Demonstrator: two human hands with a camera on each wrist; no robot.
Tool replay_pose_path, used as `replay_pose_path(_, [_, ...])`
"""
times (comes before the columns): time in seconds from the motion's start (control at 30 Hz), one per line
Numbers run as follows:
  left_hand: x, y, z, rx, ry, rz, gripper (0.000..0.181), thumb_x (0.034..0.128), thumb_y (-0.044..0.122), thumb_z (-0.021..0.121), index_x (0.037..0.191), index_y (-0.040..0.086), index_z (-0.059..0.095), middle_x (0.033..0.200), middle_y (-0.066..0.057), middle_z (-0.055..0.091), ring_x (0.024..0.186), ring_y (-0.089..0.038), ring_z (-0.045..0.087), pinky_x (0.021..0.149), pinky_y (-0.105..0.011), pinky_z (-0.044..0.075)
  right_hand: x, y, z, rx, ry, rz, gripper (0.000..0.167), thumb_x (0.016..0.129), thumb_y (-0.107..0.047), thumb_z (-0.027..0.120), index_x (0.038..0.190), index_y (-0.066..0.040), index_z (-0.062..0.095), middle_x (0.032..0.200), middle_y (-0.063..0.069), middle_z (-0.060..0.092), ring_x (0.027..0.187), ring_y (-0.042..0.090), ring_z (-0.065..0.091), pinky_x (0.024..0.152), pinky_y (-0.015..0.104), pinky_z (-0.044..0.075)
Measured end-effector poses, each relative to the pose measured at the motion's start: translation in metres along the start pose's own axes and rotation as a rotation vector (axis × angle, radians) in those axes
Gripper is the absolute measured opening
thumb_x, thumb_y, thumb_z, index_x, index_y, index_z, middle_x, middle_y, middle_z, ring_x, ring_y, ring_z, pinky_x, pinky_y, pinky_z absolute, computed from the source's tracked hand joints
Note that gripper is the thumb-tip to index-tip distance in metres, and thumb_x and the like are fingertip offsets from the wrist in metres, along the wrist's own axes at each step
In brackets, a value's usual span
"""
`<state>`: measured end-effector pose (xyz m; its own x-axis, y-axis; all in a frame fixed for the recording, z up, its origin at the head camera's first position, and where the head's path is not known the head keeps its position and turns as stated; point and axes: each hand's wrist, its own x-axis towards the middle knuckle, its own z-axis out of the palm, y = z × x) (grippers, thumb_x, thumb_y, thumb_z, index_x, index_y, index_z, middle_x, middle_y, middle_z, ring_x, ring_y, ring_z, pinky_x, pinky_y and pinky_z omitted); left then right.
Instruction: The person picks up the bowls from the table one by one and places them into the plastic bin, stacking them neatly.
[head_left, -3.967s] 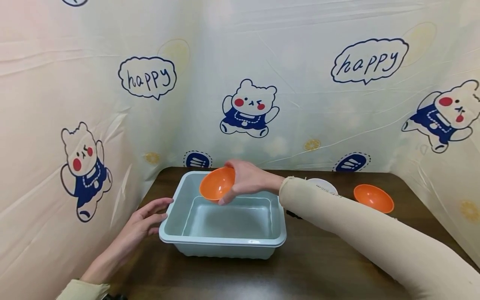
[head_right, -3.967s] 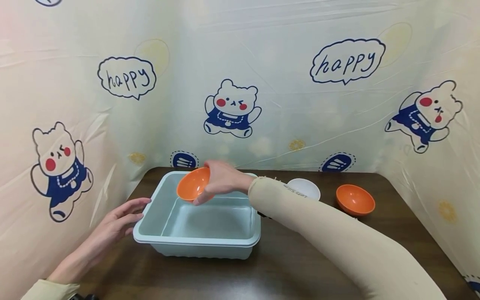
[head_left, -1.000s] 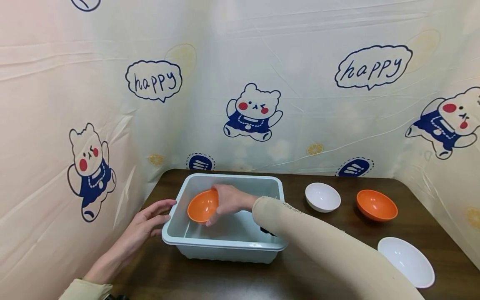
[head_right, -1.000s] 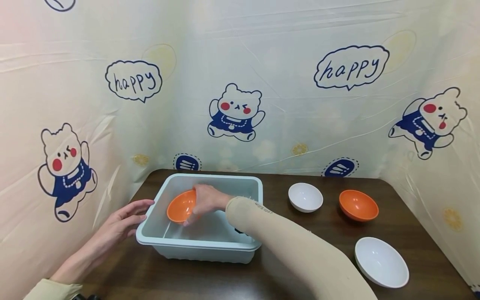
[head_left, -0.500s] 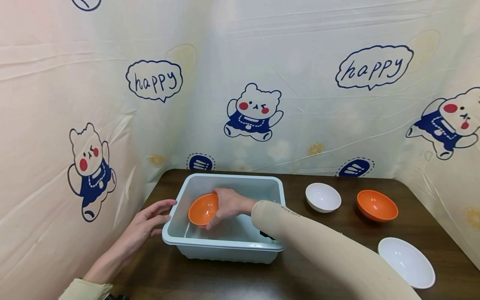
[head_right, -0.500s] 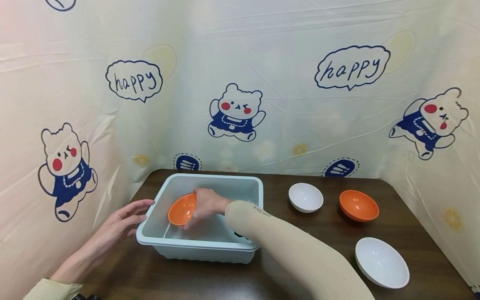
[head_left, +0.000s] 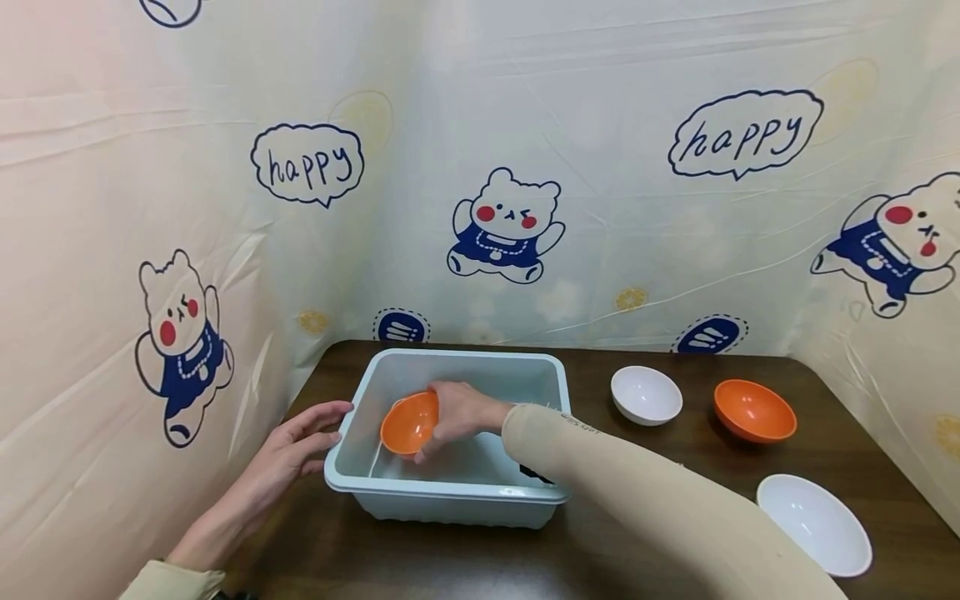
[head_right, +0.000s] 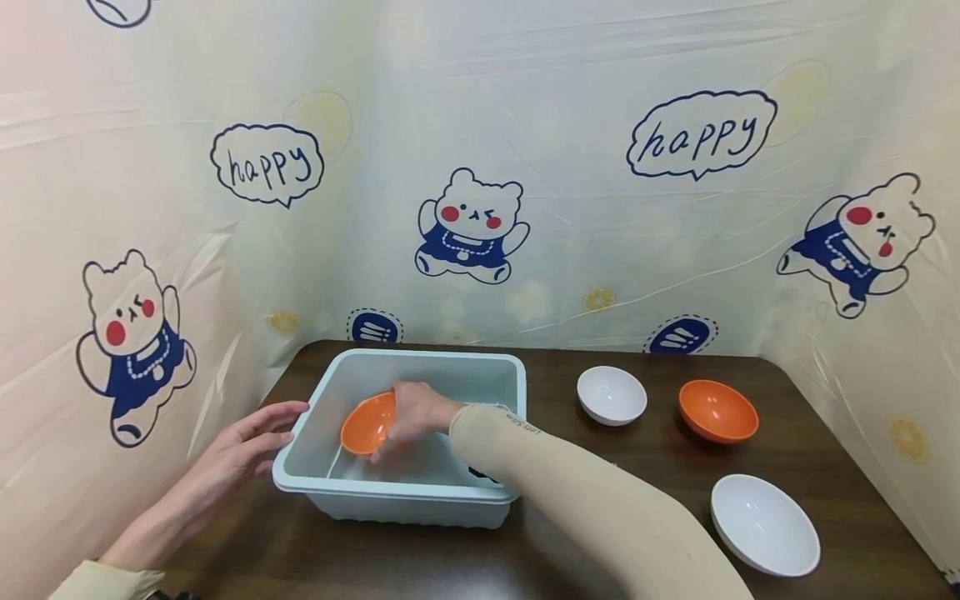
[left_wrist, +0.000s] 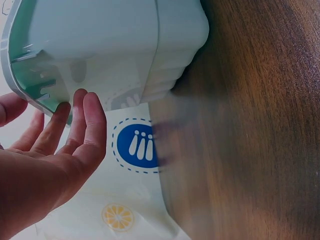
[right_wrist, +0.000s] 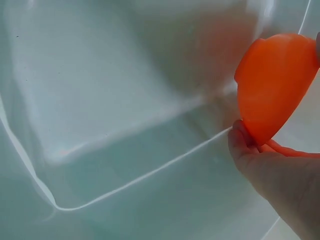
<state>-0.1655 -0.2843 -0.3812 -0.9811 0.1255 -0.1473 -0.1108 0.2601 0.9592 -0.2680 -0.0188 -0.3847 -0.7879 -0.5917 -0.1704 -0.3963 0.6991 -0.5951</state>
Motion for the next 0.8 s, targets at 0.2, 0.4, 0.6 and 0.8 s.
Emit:
replay_pose_path(0.2, [0.0,-0.001,0.0,-0.003,0.0,0.004,0.054,0.1096,0.02,0.056,0.158,0.001,0.04,0.161,-0.026,0.038,0.125,-0.031,0.058,0.092,-0.038,0.058,0.004,0.001,0.003,-0.008,-0.003,0.018,0.091,0.073,-0.041,0.096,0.144,-0.005,0.052,0.116,0.002,0.064,0.1,0.016,0.058,0.089,0.031,0.053])
replay_pose_path(0.4, [0.0,-0.001,0.001,-0.012,0.001,0.006,0.053,0.1094,0.019,0.056,0.157,0.001,0.041,0.161,-0.027,0.039,0.123,-0.028,0.06,0.091,-0.037,0.058,0.015,0.009,0.009,-0.028,-0.008,0.016,0.088,0.071,-0.045,0.096,0.138,-0.006,0.054,0.111,-0.001,0.063,0.097,0.016,0.058,0.087,0.032,0.054])
replay_pose_path(0.6, [0.001,-0.001,0.002,-0.028,-0.006,0.022,0.053,0.1091,0.018,0.056,0.156,0.0,0.042,0.161,-0.026,0.04,0.122,-0.026,0.061,0.09,-0.035,0.059,0.012,0.006,0.008,-0.041,0.004,-0.003,0.088,0.067,-0.044,0.099,0.134,-0.006,0.057,0.11,0.001,0.064,0.097,0.016,0.058,0.087,0.031,0.053])
replay_pose_path(0.8, [0.0,0.0,0.001,-0.023,-0.004,0.007,0.053,0.1093,0.017,0.056,0.157,0.0,0.041,0.161,-0.026,0.039,0.124,-0.029,0.059,0.091,-0.036,0.058,0.015,0.006,0.01,-0.057,0.004,0.008,0.086,0.068,-0.044,0.098,0.134,-0.008,0.057,0.11,-0.001,0.064,0.097,0.015,0.058,0.087,0.03,0.053])
